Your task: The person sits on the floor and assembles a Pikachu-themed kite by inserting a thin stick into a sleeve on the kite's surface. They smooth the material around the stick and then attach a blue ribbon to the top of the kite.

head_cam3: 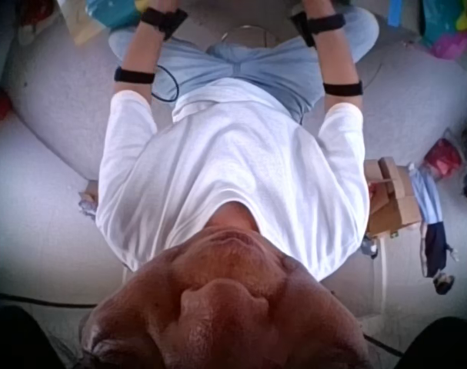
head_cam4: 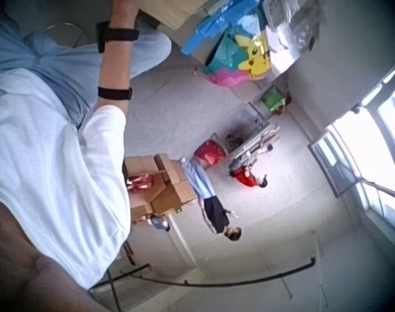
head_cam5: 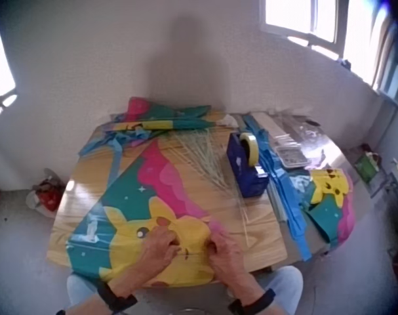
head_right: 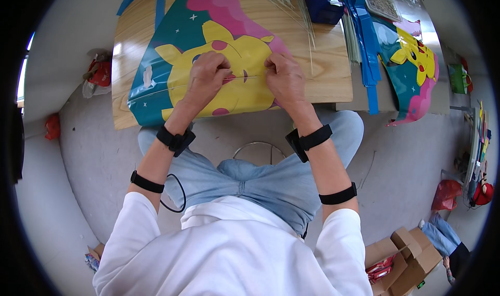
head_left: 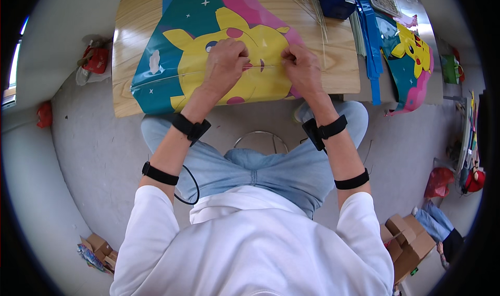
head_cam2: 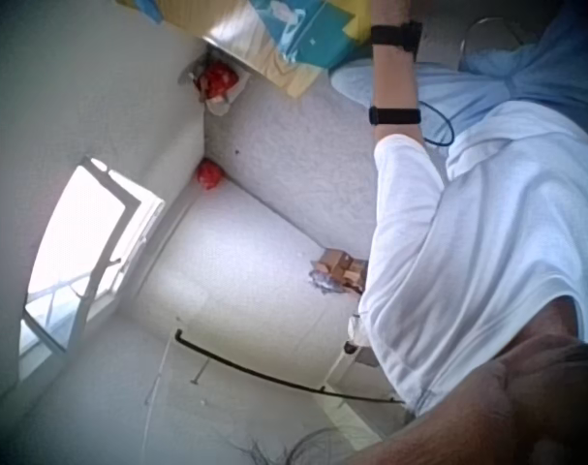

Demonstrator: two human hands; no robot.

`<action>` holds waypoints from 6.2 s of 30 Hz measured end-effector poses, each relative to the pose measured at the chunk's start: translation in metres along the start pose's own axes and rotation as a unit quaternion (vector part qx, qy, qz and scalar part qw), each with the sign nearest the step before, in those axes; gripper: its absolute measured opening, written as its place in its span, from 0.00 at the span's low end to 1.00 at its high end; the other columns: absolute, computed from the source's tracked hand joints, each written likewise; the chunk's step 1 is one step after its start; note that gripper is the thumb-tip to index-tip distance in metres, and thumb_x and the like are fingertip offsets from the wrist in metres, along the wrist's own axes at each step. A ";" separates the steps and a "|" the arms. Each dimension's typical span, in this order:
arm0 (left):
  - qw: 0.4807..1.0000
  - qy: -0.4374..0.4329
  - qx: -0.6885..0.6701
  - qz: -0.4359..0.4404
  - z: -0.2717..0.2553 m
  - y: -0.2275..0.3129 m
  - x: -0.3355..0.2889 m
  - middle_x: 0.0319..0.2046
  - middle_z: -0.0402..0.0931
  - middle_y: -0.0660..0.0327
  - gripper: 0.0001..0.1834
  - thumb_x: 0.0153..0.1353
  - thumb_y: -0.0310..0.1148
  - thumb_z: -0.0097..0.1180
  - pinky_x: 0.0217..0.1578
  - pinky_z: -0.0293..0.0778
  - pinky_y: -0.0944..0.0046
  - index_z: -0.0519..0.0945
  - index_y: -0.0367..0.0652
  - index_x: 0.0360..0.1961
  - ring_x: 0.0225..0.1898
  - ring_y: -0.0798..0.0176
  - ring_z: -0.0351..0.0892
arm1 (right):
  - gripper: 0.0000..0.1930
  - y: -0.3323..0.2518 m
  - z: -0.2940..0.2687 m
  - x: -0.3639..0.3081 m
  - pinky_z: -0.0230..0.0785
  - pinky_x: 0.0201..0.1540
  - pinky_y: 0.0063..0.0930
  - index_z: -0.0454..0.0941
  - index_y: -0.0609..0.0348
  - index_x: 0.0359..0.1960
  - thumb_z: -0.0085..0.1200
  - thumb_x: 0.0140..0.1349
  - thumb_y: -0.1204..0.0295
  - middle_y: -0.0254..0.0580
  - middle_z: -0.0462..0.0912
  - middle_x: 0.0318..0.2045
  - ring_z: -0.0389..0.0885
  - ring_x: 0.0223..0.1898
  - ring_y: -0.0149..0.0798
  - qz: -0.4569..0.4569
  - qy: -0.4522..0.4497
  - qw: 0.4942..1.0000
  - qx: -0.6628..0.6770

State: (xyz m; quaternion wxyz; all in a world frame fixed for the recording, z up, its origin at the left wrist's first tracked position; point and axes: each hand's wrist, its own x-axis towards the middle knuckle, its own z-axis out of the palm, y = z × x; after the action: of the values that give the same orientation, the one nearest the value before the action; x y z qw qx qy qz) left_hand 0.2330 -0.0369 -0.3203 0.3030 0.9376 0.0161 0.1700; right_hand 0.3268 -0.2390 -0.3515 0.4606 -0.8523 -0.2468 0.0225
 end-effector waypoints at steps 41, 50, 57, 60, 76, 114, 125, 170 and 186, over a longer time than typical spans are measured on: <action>0.977 -0.108 0.179 -0.044 -0.048 -0.002 -0.116 0.75 0.56 0.61 0.53 0.49 0.52 0.70 0.75 0.39 0.37 0.61 0.44 0.74 0.78 0.56 0.49 | 0.43 -0.073 0.041 -0.072 0.41 0.77 0.54 0.66 0.66 0.68 0.56 0.59 0.45 0.50 0.63 0.72 0.54 0.76 0.49 -0.258 -0.159 0.926 -0.226; 0.975 -0.102 0.193 -0.048 -0.039 -0.009 -0.120 0.77 0.53 0.63 0.59 0.45 0.59 0.69 0.75 0.36 0.38 0.57 0.49 0.76 0.78 0.59 0.49 | 0.46 -0.071 0.052 -0.070 0.39 0.77 0.54 0.65 0.68 0.68 0.57 0.57 0.42 0.51 0.63 0.72 0.54 0.76 0.49 -0.262 -0.156 0.922 -0.238; 0.976 -0.112 0.174 -0.065 -0.042 -0.006 -0.119 0.77 0.53 0.65 0.60 0.43 0.55 0.73 0.75 0.36 0.36 0.58 0.50 0.76 0.78 0.60 0.48 | 0.45 -0.069 0.048 -0.068 0.36 0.78 0.54 0.65 0.66 0.69 0.54 0.59 0.42 0.50 0.62 0.73 0.53 0.77 0.47 -0.254 -0.164 0.919 -0.252; 0.973 -0.118 0.186 -0.064 -0.043 -0.006 -0.119 0.77 0.53 0.64 0.61 0.43 0.60 0.70 0.75 0.35 0.38 0.56 0.51 0.77 0.78 0.59 0.48 | 0.44 -0.063 0.043 -0.067 0.36 0.78 0.55 0.65 0.66 0.69 0.52 0.60 0.42 0.49 0.62 0.73 0.53 0.77 0.46 -0.256 -0.164 0.915 -0.264; 0.976 -0.143 0.165 0.002 -0.033 0.033 -0.099 0.77 0.52 0.61 0.59 0.44 0.58 0.70 0.74 0.35 0.35 0.59 0.45 0.75 0.78 0.58 0.47 | 0.28 -0.044 0.014 -0.033 0.47 0.75 0.55 0.69 0.60 0.66 0.53 0.69 0.59 0.44 0.67 0.70 0.58 0.74 0.53 -0.227 -0.086 0.944 -0.225; 0.980 -0.176 0.096 0.011 0.008 0.048 -0.090 0.75 0.54 0.62 0.57 0.41 0.52 0.75 0.75 0.37 0.34 0.64 0.45 0.73 0.78 0.55 0.46 | 0.46 -0.016 0.011 0.067 0.44 0.76 0.55 0.63 0.55 0.72 0.63 0.51 0.52 0.41 0.59 0.75 0.53 0.77 0.45 -0.294 -0.259 0.887 -0.246; 0.977 -0.183 0.107 0.016 0.004 0.051 -0.088 0.75 0.55 0.63 0.57 0.43 0.53 0.74 0.75 0.38 0.36 0.63 0.46 0.73 0.77 0.55 0.48 | 0.48 -0.004 -0.011 0.071 0.40 0.77 0.59 0.63 0.53 0.72 0.67 0.46 0.57 0.40 0.58 0.76 0.50 0.78 0.43 -0.273 -0.293 0.883 -0.244; 0.995 -0.086 0.001 0.048 0.039 0.019 0.022 0.31 0.77 0.60 0.05 0.50 0.27 0.64 0.42 0.69 0.52 0.81 0.44 0.29 0.40 0.52 0.76 | 0.12 -0.001 -0.002 0.011 0.74 0.39 0.42 0.82 0.53 0.39 0.57 0.53 0.79 0.42 0.82 0.37 0.82 0.36 0.50 -0.022 -0.013 0.996 -0.084; 0.994 -0.088 -0.036 0.055 0.041 0.017 0.024 0.28 0.77 0.57 0.03 0.51 0.24 0.61 0.38 0.70 0.51 0.81 0.42 0.28 0.37 0.49 0.77 | 0.10 0.000 -0.001 0.010 0.74 0.38 0.38 0.82 0.54 0.39 0.56 0.54 0.78 0.40 0.83 0.34 0.84 0.35 0.45 -0.027 -0.002 0.998 -0.059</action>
State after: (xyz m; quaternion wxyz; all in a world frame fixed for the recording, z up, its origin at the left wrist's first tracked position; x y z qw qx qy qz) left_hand 0.2678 -0.0702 -0.3342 0.3274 0.9367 -0.0682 0.1038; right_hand 0.3355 -0.2354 -0.3486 0.4092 -0.8712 -0.2711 -0.0030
